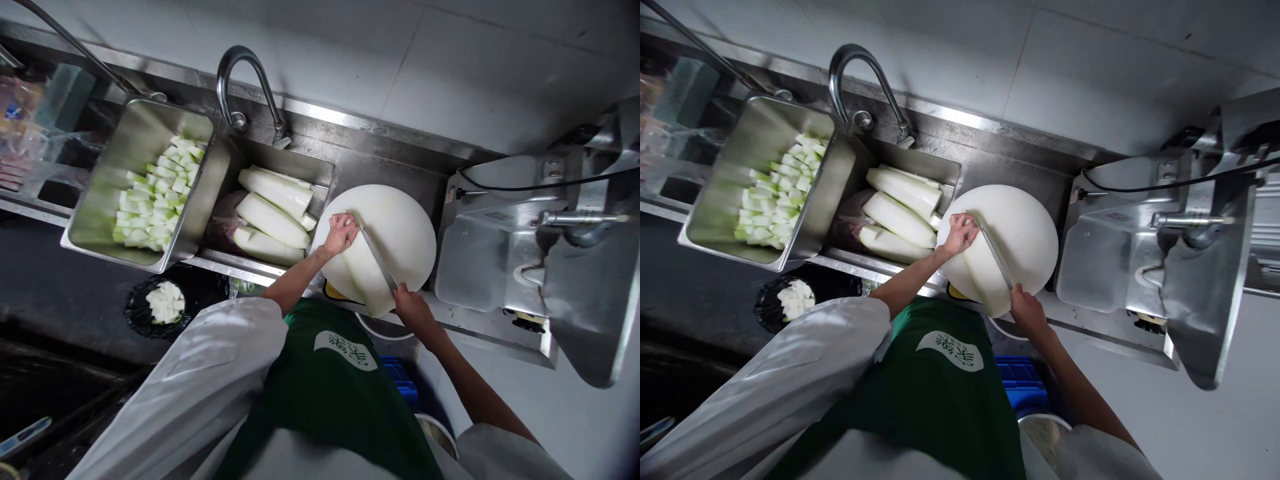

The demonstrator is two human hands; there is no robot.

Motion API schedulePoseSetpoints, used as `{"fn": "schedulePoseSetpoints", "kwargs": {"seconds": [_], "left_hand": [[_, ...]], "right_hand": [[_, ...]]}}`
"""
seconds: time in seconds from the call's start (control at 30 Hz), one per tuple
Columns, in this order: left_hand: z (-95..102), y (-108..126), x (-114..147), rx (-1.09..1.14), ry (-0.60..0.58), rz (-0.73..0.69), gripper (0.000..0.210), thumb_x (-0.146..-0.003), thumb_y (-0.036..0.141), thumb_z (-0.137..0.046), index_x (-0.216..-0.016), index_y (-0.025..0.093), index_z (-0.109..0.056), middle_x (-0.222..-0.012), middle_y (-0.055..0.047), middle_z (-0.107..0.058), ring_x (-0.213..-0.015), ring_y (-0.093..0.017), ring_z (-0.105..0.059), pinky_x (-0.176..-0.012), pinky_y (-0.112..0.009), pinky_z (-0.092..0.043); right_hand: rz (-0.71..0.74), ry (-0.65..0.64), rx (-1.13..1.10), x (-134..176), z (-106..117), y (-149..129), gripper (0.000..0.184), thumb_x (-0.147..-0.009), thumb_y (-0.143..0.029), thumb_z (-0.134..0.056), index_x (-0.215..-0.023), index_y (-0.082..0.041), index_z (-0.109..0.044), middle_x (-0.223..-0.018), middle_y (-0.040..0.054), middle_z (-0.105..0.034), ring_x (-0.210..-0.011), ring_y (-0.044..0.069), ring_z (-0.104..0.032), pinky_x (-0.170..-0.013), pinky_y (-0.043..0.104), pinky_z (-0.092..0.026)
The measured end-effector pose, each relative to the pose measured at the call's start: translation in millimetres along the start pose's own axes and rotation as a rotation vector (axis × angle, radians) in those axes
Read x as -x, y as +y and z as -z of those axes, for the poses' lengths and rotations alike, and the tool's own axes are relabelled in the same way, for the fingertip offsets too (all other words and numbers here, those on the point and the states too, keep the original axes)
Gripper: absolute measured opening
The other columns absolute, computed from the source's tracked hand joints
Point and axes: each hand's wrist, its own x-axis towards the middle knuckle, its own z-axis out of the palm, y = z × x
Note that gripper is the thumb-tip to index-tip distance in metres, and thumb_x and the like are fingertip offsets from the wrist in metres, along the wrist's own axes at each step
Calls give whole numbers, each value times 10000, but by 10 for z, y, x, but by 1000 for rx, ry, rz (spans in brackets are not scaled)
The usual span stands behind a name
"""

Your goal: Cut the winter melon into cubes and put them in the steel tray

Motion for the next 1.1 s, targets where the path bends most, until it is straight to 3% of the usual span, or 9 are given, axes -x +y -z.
{"fn": "schedulePoseSetpoints", "kwargs": {"seconds": [0.23, 0.47, 0.63, 0.77, 0.93, 1.1], "left_hand": [[16, 31, 45, 9, 5, 43, 292, -1012, 395, -498, -869, 198, -660, -1190, -128, -588, -1140, -288, -419, -975, -489, -355], [67, 45, 60, 4, 39, 17, 263, -1005, 409, -519, -913, 210, -663, -1170, -123, -586, -1126, -283, -448, -975, -490, -390], [346, 84, 192, -7, 107, 17, 297, -1003, 471, -518, -1082, 217, -649, -1167, -120, -574, -1124, -260, -510, -972, -446, -441], [543, 65, 197, -32, 225, 84, 293, -1042, 405, -433, -981, 215, -647, -1002, -99, -598, -1026, -239, -545, -955, -446, -432], [557, 34, 48, -23, 25, -20, 258, -1041, 347, -451, -974, 208, -658, -1054, -100, -617, -1050, -234, -540, -964, -429, -417], [449, 23, -15, 7, -53, -27, 212, -1025, 299, -477, -996, 202, -663, -1087, -103, -592, -1085, -234, -512, -979, -418, -415]], "right_hand": [[-14, -44, 15, 413, -339, 242, 210, -1048, -193, -328, -1151, -122, -497, -876, 141, -700, -856, 278, -723, -680, 300, -424], [-65, 10, -61, 145, -598, 240, 247, -1094, -268, -284, -1109, -136, -492, -902, 141, -733, -878, 263, -736, -670, 293, -385], [-32, 57, -52, 142, -381, 224, 251, -1093, -295, -291, -1094, -150, -496, -879, 128, -732, -858, 259, -734, -685, 294, -395], [-20, 142, -101, 131, -18, -90, 306, -1094, -322, -259, -1125, -142, -504, -918, 150, -733, -889, 264, -732, -728, 304, -431], [58, 227, -76, -47, 274, -547, 305, -1088, -274, -253, -1171, -120, -504, -927, 161, -737, -906, 258, -738, -769, 297, -459], [50, 227, -29, -97, 320, -653, 320, -1078, -243, -245, -1161, -103, -520, -913, 176, -739, -922, 266, -740, -769, 301, -486]]}}
